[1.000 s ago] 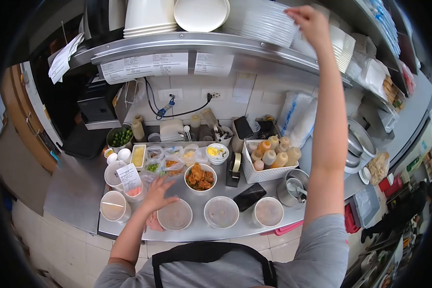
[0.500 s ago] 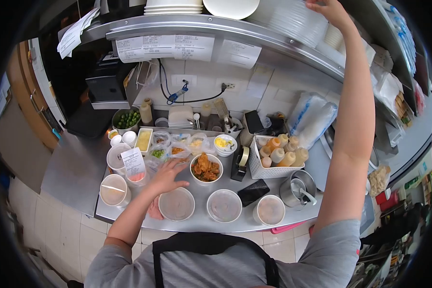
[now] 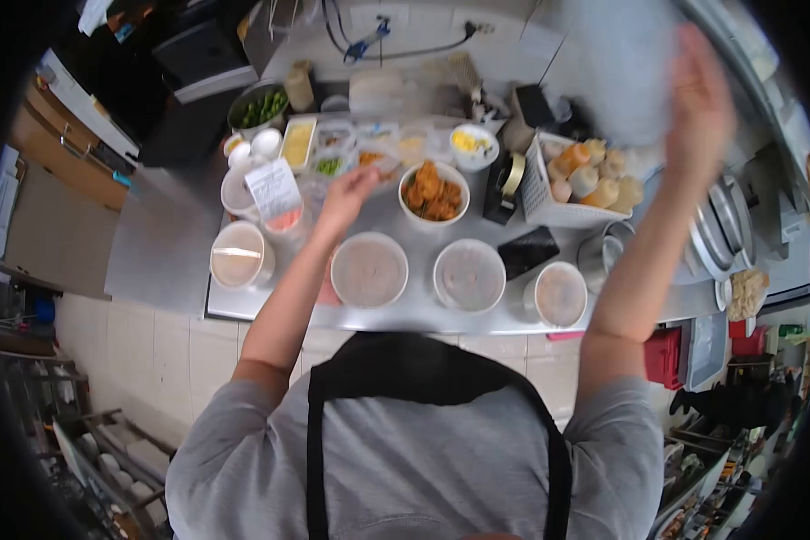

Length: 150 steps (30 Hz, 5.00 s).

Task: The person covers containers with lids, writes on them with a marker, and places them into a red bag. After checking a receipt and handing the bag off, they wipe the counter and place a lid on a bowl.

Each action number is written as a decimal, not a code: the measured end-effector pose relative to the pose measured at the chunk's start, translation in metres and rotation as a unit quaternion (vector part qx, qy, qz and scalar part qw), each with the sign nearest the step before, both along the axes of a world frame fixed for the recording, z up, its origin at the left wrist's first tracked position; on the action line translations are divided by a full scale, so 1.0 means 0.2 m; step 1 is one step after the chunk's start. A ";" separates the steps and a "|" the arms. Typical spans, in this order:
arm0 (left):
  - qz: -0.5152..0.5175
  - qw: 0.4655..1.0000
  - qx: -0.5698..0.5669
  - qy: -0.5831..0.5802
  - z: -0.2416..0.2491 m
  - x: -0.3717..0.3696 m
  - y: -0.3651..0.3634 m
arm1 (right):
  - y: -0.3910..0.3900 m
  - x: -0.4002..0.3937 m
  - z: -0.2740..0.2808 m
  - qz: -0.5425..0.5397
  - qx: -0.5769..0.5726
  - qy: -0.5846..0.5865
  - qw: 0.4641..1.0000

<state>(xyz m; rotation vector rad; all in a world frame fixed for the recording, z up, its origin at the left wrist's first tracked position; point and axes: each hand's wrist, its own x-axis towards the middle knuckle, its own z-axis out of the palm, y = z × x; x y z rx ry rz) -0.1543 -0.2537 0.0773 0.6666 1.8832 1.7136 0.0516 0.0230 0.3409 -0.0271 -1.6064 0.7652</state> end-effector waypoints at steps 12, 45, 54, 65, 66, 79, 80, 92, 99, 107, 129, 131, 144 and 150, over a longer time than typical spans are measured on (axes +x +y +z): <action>0.228 0.973 0.040 0.015 -0.44 0.08 0.49 | -0.15 -0.58 -1.81 -0.048 -0.300 -0.244 0.921; -0.077 0.814 -0.073 0.571 -0.32 0.17 0.48 | -0.07 -0.34 -1.82 0.218 -0.663 -0.043 0.715; -0.036 0.831 -0.178 0.526 -0.41 0.13 0.50 | -0.08 -0.47 -1.86 0.208 -0.682 -0.042 0.700; 0.199 0.964 -0.034 0.173 -0.31 -0.10 0.33 | -0.23 -0.64 -1.95 0.085 -0.540 -0.117 0.829; 0.208 0.952 -0.020 0.224 -0.44 -0.17 0.38 | -0.27 -0.67 -1.93 0.003 -0.472 -0.169 0.865; 0.245 0.901 -0.100 0.343 -0.55 -0.13 0.54 | -0.34 -0.80 -1.88 -0.190 -0.156 -0.353 0.903; 0.244 0.902 -0.099 0.342 -0.55 -0.13 0.54 | -0.33 -0.79 -1.87 -0.179 -0.133 -0.374 0.900; 0.035 0.947 -0.163 0.275 -0.57 -0.18 0.49 | -0.14 -0.70 -1.91 0.098 -0.076 -0.434 0.892; -0.016 0.951 -0.184 0.247 -0.57 -0.21 0.52 | -0.13 -0.71 -1.91 0.115 -0.148 -0.508 0.841; 0.071 0.841 -0.158 0.513 -0.52 -0.22 0.52 | -0.20 -0.59 -1.70 -0.092 0.046 -0.381 0.919; -0.178 0.726 -0.232 0.622 -0.44 0.13 0.47 | -0.25 -0.27 -1.79 0.176 -0.333 -0.483 0.790; -0.184 0.725 -0.244 0.617 -0.45 0.14 0.47 | -0.26 -0.26 -1.81 0.181 -0.385 -0.457 0.781; -0.161 0.711 -0.216 0.650 -0.47 0.13 0.47 | -0.26 -0.27 -1.76 0.232 -0.558 -0.407 0.685; -0.152 0.704 -0.198 0.665 -0.49 0.16 0.49 | -0.20 -0.26 -1.74 0.280 -0.544 -0.445 0.654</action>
